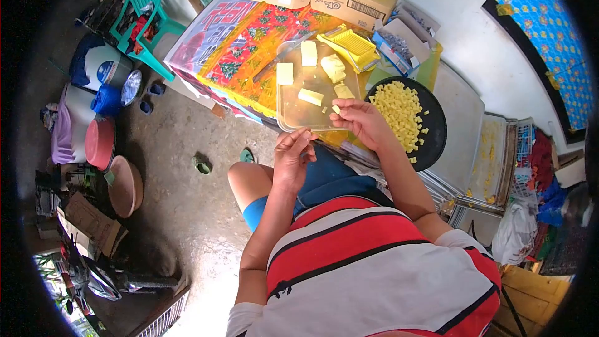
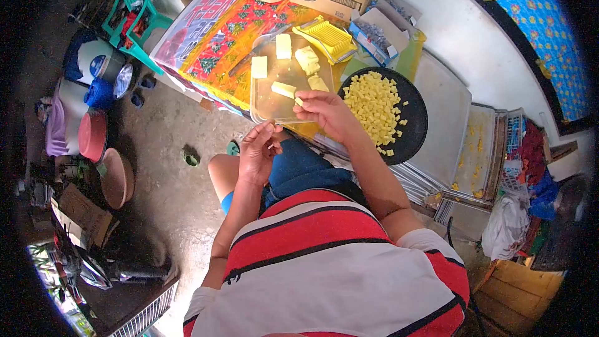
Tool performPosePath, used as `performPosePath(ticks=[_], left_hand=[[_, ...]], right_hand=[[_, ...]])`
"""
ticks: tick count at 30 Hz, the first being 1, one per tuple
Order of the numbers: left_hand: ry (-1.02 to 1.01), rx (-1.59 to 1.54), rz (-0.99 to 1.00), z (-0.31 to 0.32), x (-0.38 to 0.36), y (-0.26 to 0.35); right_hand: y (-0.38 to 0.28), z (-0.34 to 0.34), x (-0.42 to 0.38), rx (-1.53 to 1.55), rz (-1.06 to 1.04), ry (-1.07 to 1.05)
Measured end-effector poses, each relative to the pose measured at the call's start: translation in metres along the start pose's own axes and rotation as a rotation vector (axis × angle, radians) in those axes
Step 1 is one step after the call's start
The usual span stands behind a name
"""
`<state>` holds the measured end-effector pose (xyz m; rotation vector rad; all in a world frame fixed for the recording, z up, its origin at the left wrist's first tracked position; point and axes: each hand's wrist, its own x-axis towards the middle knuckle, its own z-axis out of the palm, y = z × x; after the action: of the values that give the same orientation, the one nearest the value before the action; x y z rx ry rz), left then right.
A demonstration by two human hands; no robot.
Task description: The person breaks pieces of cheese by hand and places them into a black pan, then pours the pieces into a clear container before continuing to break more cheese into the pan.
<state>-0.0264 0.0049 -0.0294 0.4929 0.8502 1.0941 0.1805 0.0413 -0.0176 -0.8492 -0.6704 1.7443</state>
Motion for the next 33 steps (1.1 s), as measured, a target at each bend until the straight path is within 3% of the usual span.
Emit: performPosePath(ticks=[8,11,14,16,19,22,23,26,29,33], left_hand=[[0.029,-0.019,0.035,0.010,0.000,0.006],[0.039,-0.049,0.016,0.005,-0.001,0.002],[0.060,-0.078,-0.012,0.001,-0.003,0.001],[0.064,-0.095,-0.019,-0.002,-0.002,-0.001],[0.032,-0.097,-0.020,-0.005,0.001,-0.006],[0.043,-0.093,-0.054,0.000,0.002,-0.007],[0.037,-0.090,-0.061,0.001,0.002,-0.007],[0.028,-0.082,-0.073,0.003,0.002,-0.008],[0.030,-0.076,-0.073,0.005,0.002,-0.007],[0.025,-0.082,-0.091,0.003,0.002,-0.007]], right_hand=[[-0.003,0.011,-0.015,0.098,-0.007,-0.021],[-0.012,-0.011,-0.018,0.025,-0.117,0.040],[-0.023,-0.059,-0.025,-0.431,-0.353,0.374],[-0.032,-0.097,-0.036,-1.046,-0.507,0.700],[-0.042,-0.134,-0.060,-1.514,-0.407,0.934],[-0.044,-0.149,-0.070,-1.635,-0.110,0.971],[-0.043,-0.150,-0.072,-1.593,-0.074,0.972],[-0.035,-0.141,-0.063,-1.531,-0.361,0.962],[-0.025,-0.103,-0.038,-1.371,-0.555,0.716],[0.015,-0.062,0.009,-1.515,-0.562,0.204]])
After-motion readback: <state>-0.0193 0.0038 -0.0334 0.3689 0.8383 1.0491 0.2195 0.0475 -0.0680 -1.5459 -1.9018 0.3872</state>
